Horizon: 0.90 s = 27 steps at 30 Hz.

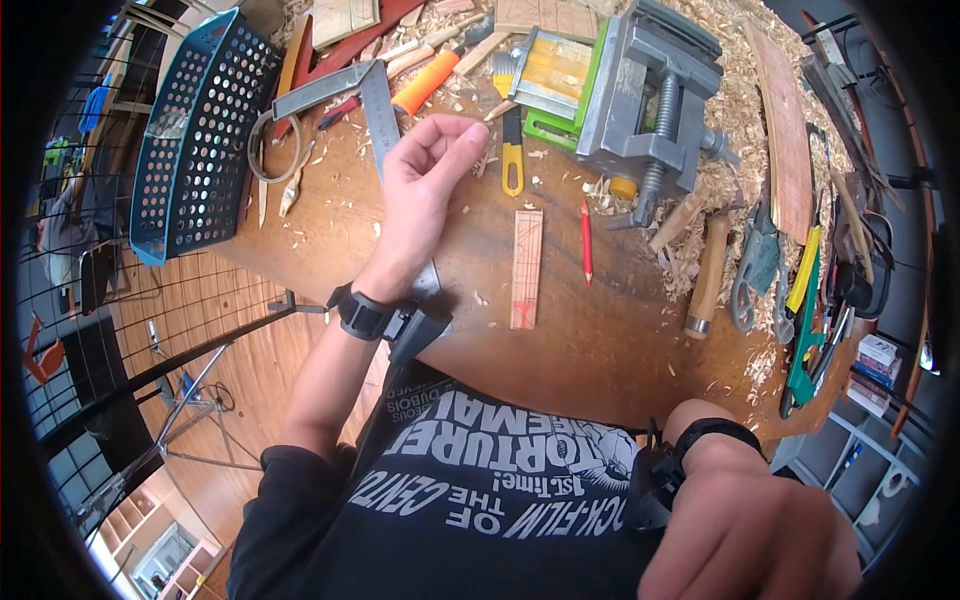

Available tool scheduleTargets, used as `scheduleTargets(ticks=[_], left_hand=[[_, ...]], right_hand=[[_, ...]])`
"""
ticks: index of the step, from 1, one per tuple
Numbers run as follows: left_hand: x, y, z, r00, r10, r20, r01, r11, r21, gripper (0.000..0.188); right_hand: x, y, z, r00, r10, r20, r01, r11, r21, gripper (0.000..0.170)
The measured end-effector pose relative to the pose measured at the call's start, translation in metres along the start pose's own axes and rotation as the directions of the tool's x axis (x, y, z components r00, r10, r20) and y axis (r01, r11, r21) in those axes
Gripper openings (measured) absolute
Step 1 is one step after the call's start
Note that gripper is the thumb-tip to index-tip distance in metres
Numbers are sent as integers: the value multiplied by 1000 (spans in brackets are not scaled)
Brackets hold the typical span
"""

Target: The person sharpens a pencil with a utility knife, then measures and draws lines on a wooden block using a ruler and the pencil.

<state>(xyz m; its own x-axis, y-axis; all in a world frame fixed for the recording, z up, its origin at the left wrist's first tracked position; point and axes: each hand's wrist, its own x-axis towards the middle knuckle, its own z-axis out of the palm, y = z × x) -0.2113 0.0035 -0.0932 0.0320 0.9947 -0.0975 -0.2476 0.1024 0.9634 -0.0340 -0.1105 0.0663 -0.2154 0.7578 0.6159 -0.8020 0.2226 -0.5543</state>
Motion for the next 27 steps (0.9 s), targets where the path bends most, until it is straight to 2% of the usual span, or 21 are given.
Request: scheduleTargets(ticks=[1, 7, 10, 14, 15, 17, 18, 19, 21, 27], left_hand=[[0, 1, 0, 1000, -24, -7, 24, 1000, 16, 17], [2, 1, 4, 998, -59, -6, 59, 998, 21, 18], [3, -1, 5, 999, -42, 11, 42, 999, 0, 18], [2, 0, 7, 999, -37, 24, 38, 999, -40, 19], [2, 0, 7, 999, -40, 24, 41, 998, -40, 19], [2, 0, 7, 999, -24, 21, 25, 998, -51, 20], [1, 0, 7, 999, -30, 23, 31, 998, -54, 20], [1, 0, 7, 1000, -18, 16, 19, 999, -45, 21], [1, 1, 6, 1000, 9, 6, -9, 999, -30, 23], [1, 2, 6, 1000, -15, 21, 17, 993, -119, 25]], right_hand=[[7, -2, -2, 1000, 0, -2, 0, 1000, 1, 40], [29, -22, -12, 974, 196, 113, -140, 914, -380, 19], [33, -29, -16, 940, 312, 140, -190, 817, -545, 24], [37, -33, -24, 872, 468, 146, -219, 639, -738, 41], [36, -32, -27, 871, 470, 144, -223, 638, -737, 41], [30, -29, -33, 911, 296, 287, -53, 774, -631, 29], [28, -30, -32, 912, 300, 282, -58, 772, -633, 29], [48, 5, -29, 914, 296, 277, -65, 782, -620, 28], [52, 17, -28, 919, 281, 278, -70, 806, -587, 26], [43, 12, -26, 929, 239, 281, -82, 877, -474, 21]])
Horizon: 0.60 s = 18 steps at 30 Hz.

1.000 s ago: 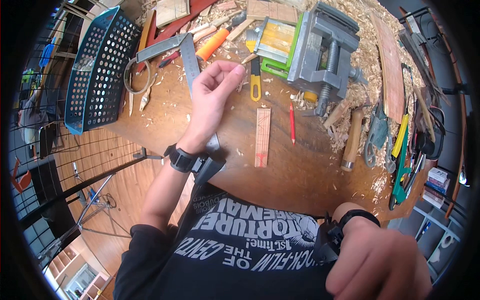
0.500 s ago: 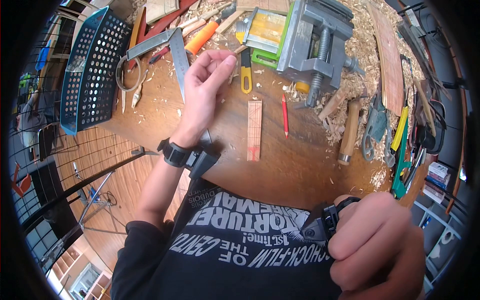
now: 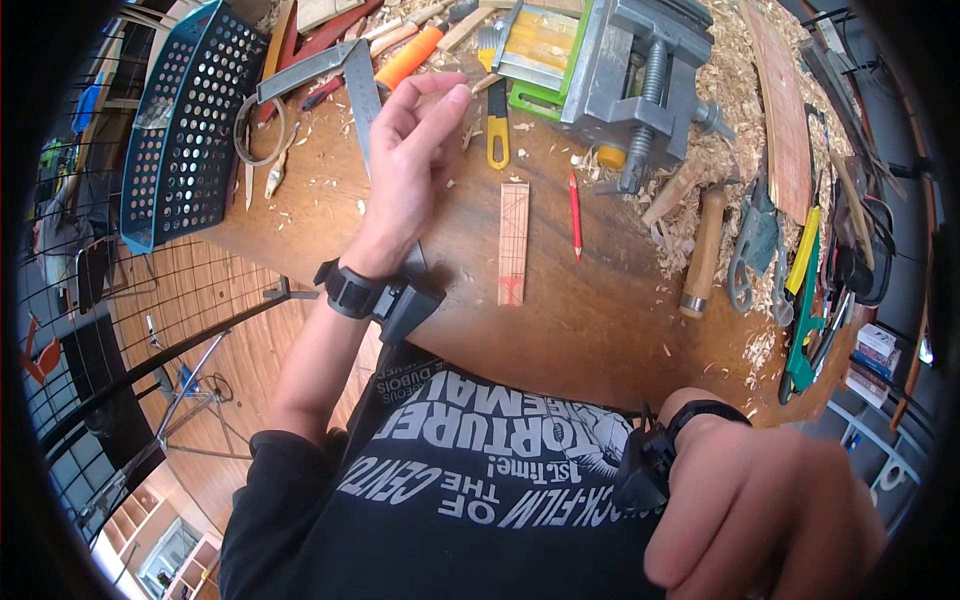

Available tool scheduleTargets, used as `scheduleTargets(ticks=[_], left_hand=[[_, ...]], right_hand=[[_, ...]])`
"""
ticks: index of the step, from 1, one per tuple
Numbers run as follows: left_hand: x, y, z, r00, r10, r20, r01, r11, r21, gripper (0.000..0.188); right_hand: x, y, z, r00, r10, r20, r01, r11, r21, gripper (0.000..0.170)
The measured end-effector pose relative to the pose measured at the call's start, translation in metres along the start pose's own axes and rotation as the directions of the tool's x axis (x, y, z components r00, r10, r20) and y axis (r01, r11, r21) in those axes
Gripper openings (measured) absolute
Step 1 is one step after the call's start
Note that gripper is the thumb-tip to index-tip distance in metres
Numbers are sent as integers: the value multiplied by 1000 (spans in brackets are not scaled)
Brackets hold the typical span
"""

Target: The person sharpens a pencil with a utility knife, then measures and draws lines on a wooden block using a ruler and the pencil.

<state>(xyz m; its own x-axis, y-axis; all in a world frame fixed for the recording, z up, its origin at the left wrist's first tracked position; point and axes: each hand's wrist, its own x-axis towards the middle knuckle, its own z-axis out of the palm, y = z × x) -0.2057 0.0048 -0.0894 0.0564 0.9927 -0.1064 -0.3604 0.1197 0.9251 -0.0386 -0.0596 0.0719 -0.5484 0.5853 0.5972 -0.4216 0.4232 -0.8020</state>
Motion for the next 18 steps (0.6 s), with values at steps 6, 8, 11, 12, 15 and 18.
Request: scheduleTargets(ticks=[6, 8, 11, 12, 15, 18], left_hand=[[1, 0, 0, 1000, 11, 5, -11, 999, -45, 25], [0, 1, 1, 1000, 9, 0, -9, 999, -51, 25], [1, 0, -1, 1000, 14, 6, -14, 998, -55, 25], [1, 0, -2, 1000, 23, 14, -22, 998, -52, 26], [-1, 3, 0, 1000, 12, 6, -12, 998, -62, 27], [-1, 2, 0, 1000, 20, 11, -19, 998, -65, 29]], right_hand=[[-10, -5, -2, 999, -24, -23, 27, 993, 114, 15], [-13, -5, -1, 999, -31, -34, 36, 987, 155, 14], [-17, -8, 1, 998, -40, -51, 50, 976, 211, 12], [-20, -9, 0, 997, -44, -56, 55, 972, 229, 11], [-20, -7, 4, 996, -50, -75, 70, 955, 288, 9], [-27, -10, 5, 994, -55, -97, 85, 936, 342, 9]])
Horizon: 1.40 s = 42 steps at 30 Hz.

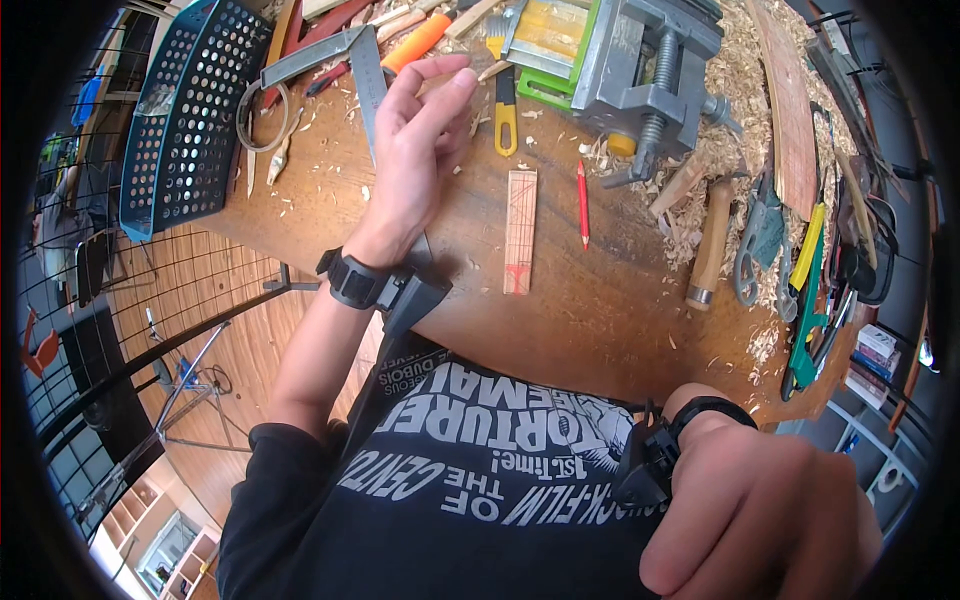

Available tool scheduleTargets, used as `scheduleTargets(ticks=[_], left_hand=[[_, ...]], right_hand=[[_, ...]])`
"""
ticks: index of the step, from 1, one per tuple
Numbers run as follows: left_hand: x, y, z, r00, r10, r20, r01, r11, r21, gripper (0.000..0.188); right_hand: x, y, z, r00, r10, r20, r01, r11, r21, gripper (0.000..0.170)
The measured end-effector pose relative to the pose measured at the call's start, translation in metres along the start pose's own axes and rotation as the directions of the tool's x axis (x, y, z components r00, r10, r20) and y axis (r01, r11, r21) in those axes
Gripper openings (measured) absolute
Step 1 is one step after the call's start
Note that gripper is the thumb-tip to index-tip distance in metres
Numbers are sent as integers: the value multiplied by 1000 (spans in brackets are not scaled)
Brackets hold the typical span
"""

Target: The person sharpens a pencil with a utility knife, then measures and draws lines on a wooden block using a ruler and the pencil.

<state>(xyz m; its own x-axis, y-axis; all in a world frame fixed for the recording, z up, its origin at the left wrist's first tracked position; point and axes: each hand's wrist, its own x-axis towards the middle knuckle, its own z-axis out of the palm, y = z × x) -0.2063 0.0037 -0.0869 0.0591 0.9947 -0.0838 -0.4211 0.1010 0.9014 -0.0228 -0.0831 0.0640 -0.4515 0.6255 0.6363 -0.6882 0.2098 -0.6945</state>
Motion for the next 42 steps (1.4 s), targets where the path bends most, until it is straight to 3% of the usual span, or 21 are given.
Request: scheduleTargets(ticks=[21, 23, 24, 26, 27, 33, 38, 42], left_hand=[[-6, -1, -2, 1000, 9, -1, -9, 1000, 12, 28], [-6, 0, -2, 1000, 0, -9, 0, 1000, 15, 28], [-6, 1, -2, 1000, -8, -18, 9, 1000, 16, 28], [-5, -1, -4, 1000, 7, -2, -7, 1000, 10, 28], [-4, -2, -5, 1000, 17, 11, -17, 1000, 4, 28], [-5, -2, -2, 1000, 6, -9, -6, 1000, 12, 28], [-5, -2, -2, 1000, 0, -9, 0, 1000, -6, 28], [-5, -3, -2, 1000, 10, -6, -10, 1000, -12, 27]], right_hand=[[-28, -16, 10, 991, -64, -117, 103, 927, 361, 22], [-22, -19, 9, 972, 92, -214, 15, 892, 452, 28], [-19, -17, 5, 973, 92, -213, 15, 892, 452, 28], [-14, -11, -6, 981, 171, 87, -190, 926, 325, 34], [-17, -13, -7, 981, 171, 90, -191, 927, 323, 34], [-20, 2, -5, 995, 73, -62, -71, 996, 47, 37], [-13, 27, 0, 986, -35, -165, 2, 980, -197, 40], [-62, -21, 12, 965, -132, -228, 35, 922, -387, 42]])
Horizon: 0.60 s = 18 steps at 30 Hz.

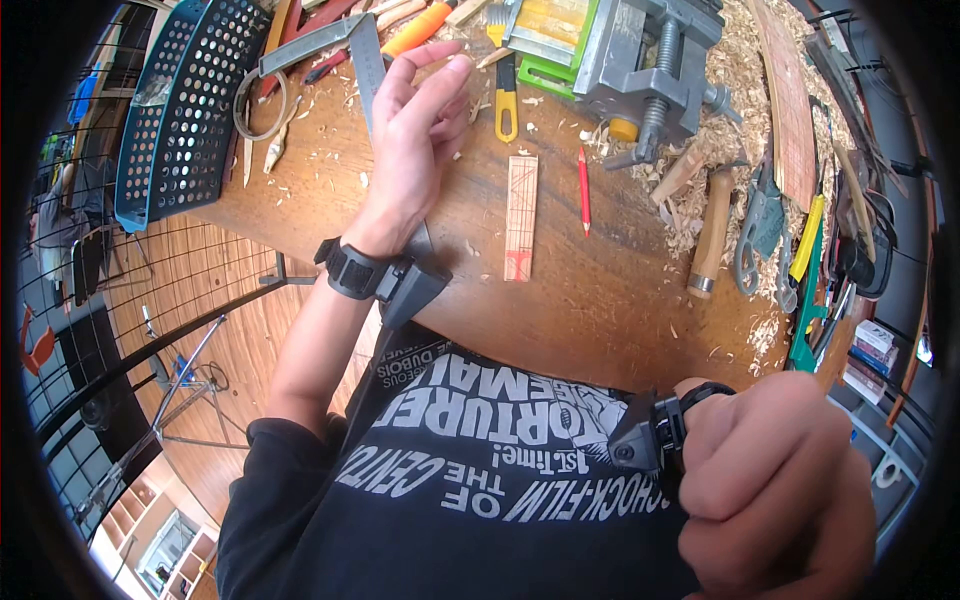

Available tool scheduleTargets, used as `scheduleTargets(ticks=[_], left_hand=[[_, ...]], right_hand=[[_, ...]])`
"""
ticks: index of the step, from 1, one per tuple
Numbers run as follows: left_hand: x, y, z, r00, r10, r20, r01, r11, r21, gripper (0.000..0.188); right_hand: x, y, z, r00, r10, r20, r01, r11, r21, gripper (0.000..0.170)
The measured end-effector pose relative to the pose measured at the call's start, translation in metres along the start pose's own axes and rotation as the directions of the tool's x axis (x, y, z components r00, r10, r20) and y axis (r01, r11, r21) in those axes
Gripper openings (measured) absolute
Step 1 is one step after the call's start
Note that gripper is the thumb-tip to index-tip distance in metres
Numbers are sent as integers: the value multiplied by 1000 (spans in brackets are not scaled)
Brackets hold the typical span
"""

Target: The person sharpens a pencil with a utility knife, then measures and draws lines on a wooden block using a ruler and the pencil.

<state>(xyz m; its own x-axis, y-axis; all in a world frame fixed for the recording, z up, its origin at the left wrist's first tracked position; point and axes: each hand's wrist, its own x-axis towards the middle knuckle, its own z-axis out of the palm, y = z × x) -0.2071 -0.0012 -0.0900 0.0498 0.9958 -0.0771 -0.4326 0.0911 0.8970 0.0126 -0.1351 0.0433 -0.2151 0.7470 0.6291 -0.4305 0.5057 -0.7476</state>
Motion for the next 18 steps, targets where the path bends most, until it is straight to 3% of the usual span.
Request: scheduleTargets(ticks=[7, 10, 13, 15, 16, 18], left_hand=[[-1, 0, 1, 1000, -19, -15, 19, 1000, -17, 25], [0, 2, 2, 999, -36, -24, 35, 999, -15, 18], [3, -5, -4, 1000, -24, -6, 24, 1000, 15, 10], [1, -2, 0, 999, -24, -24, 26, 996, 90, 8], [0, -1, 1, 999, -36, -34, 40, 992, 118, 9], [1, -1, -1, 997, -58, -44, 64, 986, 155, 13]], right_hand=[[-15, -6, -2, 984, -132, -122, 92, 953, -290, 45], [5, 19, 10, 970, 10, -242, -63, 975, -211, 28], [24, 37, 17, 923, 157, -350, -215, 967, -133, 24], [7, 46, 0, 878, 240, -414, -383, 871, -309, 23], [3, 47, -3, 879, 237, -413, -380, 872, -309, 23], [-1, 52, -6, 617, 507, -601, -723, 668, -179, 24]])
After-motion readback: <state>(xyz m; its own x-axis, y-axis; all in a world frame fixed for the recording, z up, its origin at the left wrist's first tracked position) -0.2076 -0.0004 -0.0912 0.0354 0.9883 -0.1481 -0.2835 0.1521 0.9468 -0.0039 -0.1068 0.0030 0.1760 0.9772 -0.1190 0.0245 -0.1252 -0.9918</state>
